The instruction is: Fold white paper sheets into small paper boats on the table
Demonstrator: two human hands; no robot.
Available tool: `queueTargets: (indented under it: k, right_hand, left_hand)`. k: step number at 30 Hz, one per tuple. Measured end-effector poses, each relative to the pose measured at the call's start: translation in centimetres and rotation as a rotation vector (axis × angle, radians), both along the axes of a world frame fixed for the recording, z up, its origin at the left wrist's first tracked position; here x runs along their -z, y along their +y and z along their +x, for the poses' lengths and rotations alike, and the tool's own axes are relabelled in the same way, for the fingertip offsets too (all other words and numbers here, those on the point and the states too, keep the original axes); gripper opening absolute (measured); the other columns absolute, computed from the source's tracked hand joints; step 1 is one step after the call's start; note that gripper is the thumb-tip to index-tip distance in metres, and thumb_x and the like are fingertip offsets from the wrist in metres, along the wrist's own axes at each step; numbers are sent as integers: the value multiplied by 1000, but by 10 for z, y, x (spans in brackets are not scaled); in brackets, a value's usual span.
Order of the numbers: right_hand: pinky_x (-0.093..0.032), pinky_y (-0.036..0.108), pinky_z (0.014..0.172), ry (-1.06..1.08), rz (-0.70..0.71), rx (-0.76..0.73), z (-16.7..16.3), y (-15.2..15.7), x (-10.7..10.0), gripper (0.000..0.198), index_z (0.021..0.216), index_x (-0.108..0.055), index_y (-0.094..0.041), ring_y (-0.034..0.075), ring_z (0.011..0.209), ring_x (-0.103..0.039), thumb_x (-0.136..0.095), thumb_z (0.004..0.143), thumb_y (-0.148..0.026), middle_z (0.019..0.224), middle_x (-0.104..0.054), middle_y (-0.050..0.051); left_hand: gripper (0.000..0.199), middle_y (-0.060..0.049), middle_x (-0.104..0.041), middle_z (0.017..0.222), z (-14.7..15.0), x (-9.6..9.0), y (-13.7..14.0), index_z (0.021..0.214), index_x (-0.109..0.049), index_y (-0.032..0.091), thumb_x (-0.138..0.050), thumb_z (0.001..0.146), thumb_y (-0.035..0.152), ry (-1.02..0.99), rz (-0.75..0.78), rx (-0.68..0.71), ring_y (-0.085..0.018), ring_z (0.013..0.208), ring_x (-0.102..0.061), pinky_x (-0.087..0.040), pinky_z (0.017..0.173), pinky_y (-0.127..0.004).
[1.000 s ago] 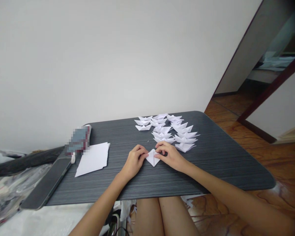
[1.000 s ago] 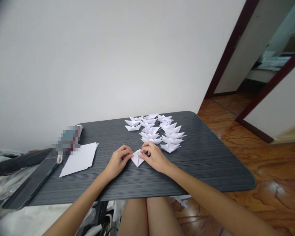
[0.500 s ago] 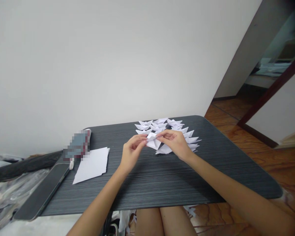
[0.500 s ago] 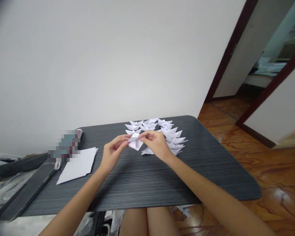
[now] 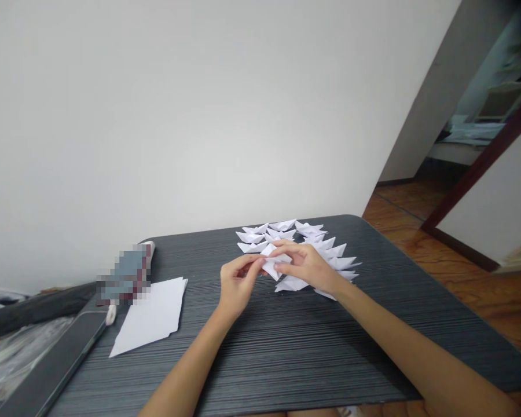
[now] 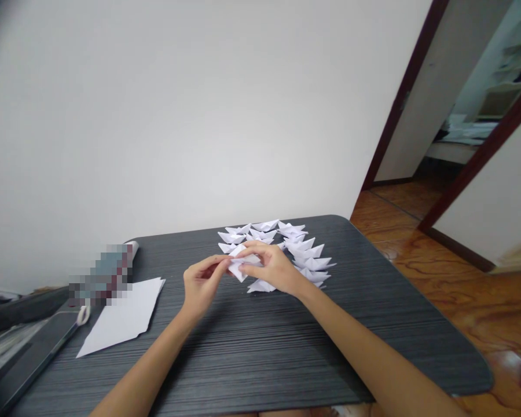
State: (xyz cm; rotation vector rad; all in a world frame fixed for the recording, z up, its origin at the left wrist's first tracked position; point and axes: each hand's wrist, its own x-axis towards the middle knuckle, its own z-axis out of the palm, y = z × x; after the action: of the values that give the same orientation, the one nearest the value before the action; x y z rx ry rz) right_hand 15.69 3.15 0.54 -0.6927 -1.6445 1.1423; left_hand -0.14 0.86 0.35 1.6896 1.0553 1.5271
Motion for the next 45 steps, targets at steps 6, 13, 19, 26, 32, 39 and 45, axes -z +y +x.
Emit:
queueTargets:
  k: [6, 13, 19, 26, 32, 39, 45]
  right_hand:
    - [-39, 28, 80, 57, -11, 59, -4, 0, 6, 8, 72, -64, -18, 14, 85, -54, -64, 66, -23, 84, -59, 2]
    - [-42, 28, 71, 87, -77, 75, -7, 0, 11, 13, 71, -62, -17, 14, 73, -55, -65, 65, -28, 74, -60, 1]
    - [-40, 28, 72, 102, -97, 125, -6, -1, 10, 14, 63, -58, -16, 14, 75, -53, -65, 63, -28, 74, -58, 1]
    - [-35, 22, 57, 197, -246, 112, -8, -7, 3, 22, 55, -45, -15, 8, 58, -45, -66, 60, -22, 62, -48, -3]
    - [-33, 20, 53, 247, -290, 57, -7, -5, 8, 27, 54, -39, -16, 7, 56, -42, -66, 59, -20, 62, -45, -5]
    - [-33, 20, 53, 233, -311, 59, -7, -4, 9, 29, 52, -38, -16, 7, 55, -40, -66, 58, -21, 58, -43, -5]
    - [-34, 20, 53, 209, -314, 86, -8, -5, 11, 28, 52, -40, -16, 7, 56, -43, -67, 58, -23, 58, -45, -5]
  left_hand:
    - [12, -4, -66, 74, -2, 8, 0, 78, -64, 13, -56, 74, 21, 86, 22, 52, -12, 61, -60, -50, 60, -21]
    - [14, -4, -67, 72, -1, 9, 0, 74, -65, 14, -59, 71, 25, 113, -16, 6, -14, 62, -62, -50, 62, -23]
    - [14, -5, -67, 72, -2, 8, 0, 72, -64, 14, -57, 71, 27, 147, -26, -15, -15, 62, -61, -51, 62, -25]
    - [30, -6, -66, 75, 1, 12, 1, 99, -53, 13, -58, 72, 25, -8, -143, 163, -13, 66, -62, -51, 68, -26]
    - [23, -7, -66, 73, 2, 8, 3, 82, -61, 10, -64, 66, 26, -61, -262, 159, -15, 63, -63, -52, 66, -27]
    - [21, -5, -67, 65, 2, 10, 5, 76, -62, 11, -67, 62, 26, -83, -325, 154, -15, 58, -63, -53, 62, -27]
    - [20, -5, -67, 65, 3, 10, 6, 70, -64, 11, -67, 61, 28, -82, -350, 126, -15, 54, -62, -52, 56, -26]
